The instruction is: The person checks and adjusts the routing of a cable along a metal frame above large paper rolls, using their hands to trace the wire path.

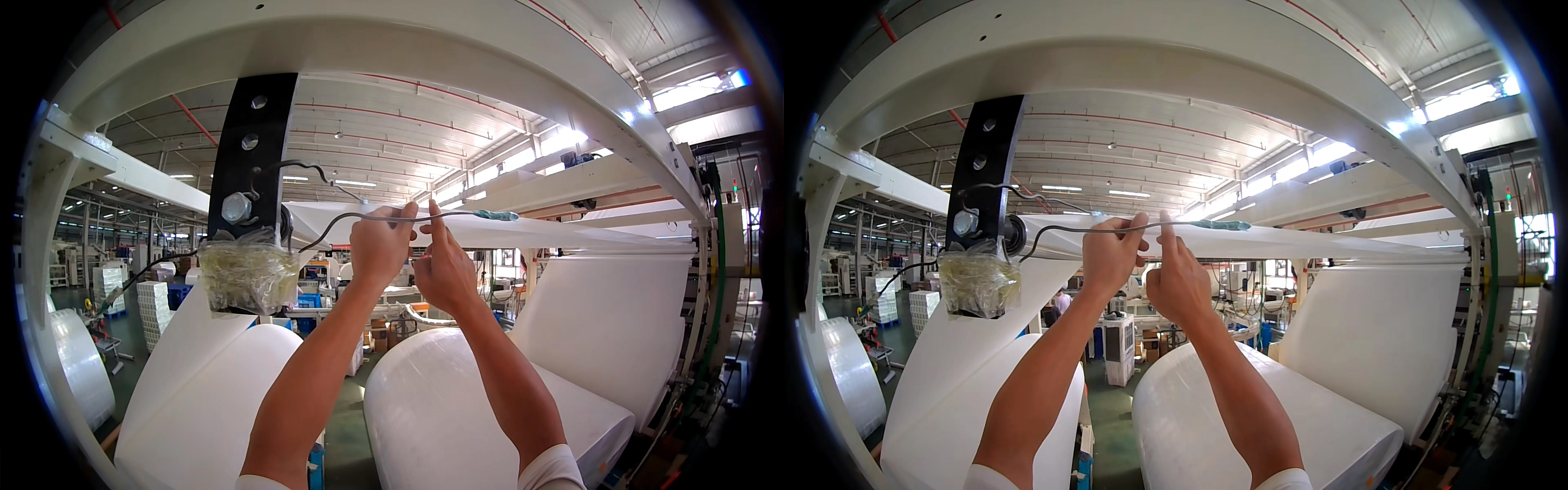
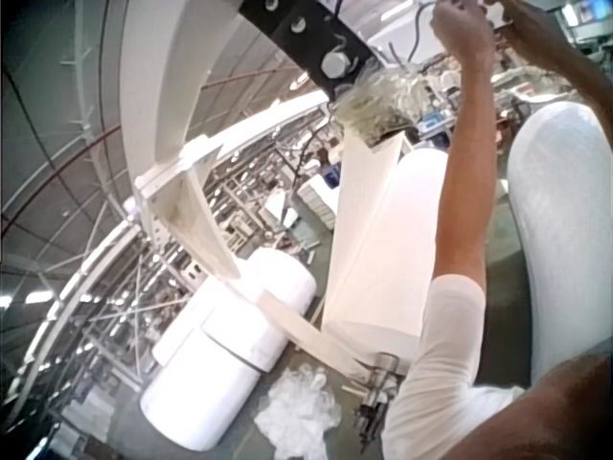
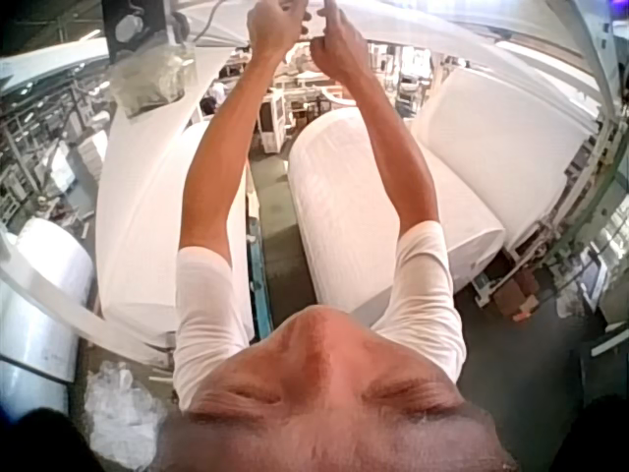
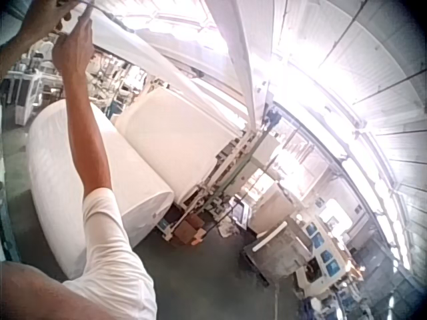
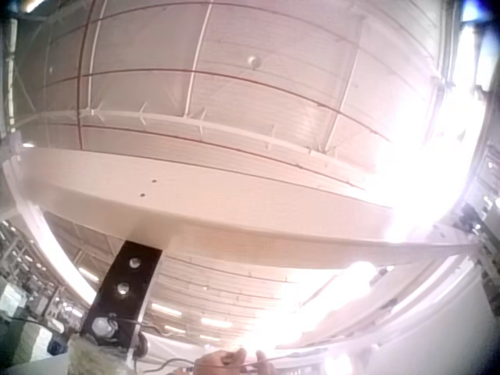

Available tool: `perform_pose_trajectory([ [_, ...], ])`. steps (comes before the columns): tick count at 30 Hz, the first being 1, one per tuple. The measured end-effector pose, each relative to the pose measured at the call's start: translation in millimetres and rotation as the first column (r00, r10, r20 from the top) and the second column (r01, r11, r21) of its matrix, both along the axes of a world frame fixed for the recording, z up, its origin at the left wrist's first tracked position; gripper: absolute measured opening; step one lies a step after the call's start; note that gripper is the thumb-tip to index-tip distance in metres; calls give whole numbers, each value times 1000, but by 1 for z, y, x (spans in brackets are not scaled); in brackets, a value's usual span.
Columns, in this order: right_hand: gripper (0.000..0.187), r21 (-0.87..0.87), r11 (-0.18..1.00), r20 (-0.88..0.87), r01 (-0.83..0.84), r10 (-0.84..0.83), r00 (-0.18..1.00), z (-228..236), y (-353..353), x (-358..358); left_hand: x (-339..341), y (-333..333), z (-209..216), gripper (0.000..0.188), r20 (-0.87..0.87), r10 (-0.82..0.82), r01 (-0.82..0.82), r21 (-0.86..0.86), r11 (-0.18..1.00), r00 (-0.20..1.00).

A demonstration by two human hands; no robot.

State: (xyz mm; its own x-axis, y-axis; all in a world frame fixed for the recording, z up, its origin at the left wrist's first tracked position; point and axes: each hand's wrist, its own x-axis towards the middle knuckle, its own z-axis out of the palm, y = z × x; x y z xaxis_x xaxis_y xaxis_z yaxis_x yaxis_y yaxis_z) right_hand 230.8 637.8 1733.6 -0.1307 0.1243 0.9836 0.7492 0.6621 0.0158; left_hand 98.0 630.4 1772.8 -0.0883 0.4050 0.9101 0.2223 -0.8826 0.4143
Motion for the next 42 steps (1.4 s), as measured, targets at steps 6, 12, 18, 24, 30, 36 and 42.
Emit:
perform_pose_trajectory([
  [6, 89, 63, 998, -1, 17, -17, 1000, 1, 6, 0, -8, 8, -11, 44, -161, 339, -296, 244, 924, 927],
  [12, 89, 45, 999, -1, 0, 0, 1000, 0, 5, -1, -20, -7, -25, 53, -277, 604, -485, 392, 781, 747],
  [18, 90, 64, 998, 0, 15, -15, 1000, -1, 2, -3, -27, 1, -23, 57, -302, 643, -538, 366, 760, 703],
  [24, 93, 87, 992, -2, 87, -87, 996, -1, 12, -6, -26, -1, -22, 56, -325, 590, -506, 311, 805, 739],
  [30, 92, -18, 998, -22, 63, -63, 998, 5, 2, -6, -27, -1, -24, 53, -324, 562, -478, 305, 824, 761],
  [36, 93, 41, 997, -17, 69, -68, 998, 4, 9, -8, -26, -4, -22, 50, -324, 559, -469, 317, 824, 763],
  [42, 89, 85, 994, 7, 66, -66, 998, 2, 12, -11, -27, -1, -22, 49, -303, 547, -459, 316, 830, 780],
])
